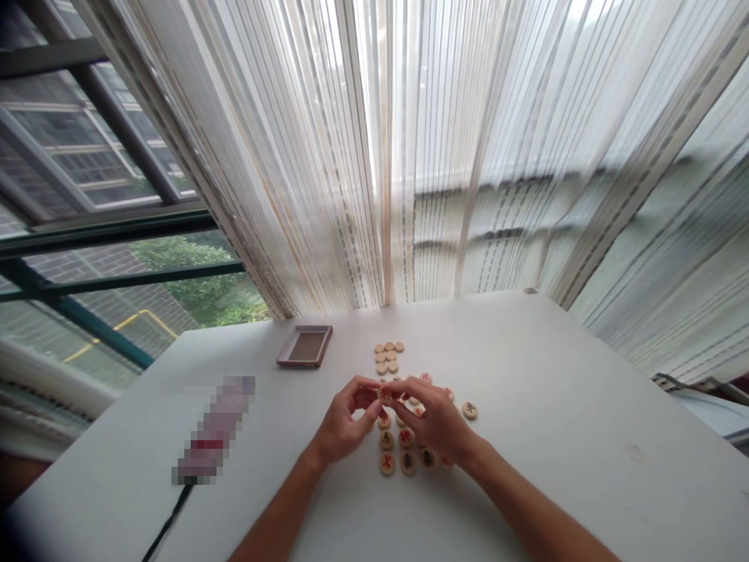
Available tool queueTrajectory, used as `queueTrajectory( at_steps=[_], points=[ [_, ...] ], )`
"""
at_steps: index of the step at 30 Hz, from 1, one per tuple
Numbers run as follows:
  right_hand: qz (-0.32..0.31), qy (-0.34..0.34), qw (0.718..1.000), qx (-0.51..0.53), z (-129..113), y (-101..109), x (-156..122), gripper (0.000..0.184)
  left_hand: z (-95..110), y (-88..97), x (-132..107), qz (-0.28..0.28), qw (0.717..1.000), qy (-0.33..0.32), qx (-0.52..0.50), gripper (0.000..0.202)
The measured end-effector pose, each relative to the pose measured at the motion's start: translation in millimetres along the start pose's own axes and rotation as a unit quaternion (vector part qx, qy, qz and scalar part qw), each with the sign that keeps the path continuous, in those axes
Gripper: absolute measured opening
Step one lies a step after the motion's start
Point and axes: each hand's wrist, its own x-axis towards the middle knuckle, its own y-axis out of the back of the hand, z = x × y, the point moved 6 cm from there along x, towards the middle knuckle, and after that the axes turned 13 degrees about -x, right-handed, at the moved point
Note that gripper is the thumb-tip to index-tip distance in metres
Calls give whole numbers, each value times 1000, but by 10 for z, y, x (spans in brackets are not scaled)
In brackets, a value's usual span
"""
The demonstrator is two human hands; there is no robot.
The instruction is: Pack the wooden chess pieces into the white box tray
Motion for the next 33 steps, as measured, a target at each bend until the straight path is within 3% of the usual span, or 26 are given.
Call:
queueTrajectory(
  at_steps=[23,33],
  points=[
    [-50,-168,976,132,75,-57,13,21,-11,-42,-8,-8,999,9,34,27],
    [-71,-182,958,210,130,-123,2,25,-30,-26,-8,-11,1000,21,6,30]
  ],
)
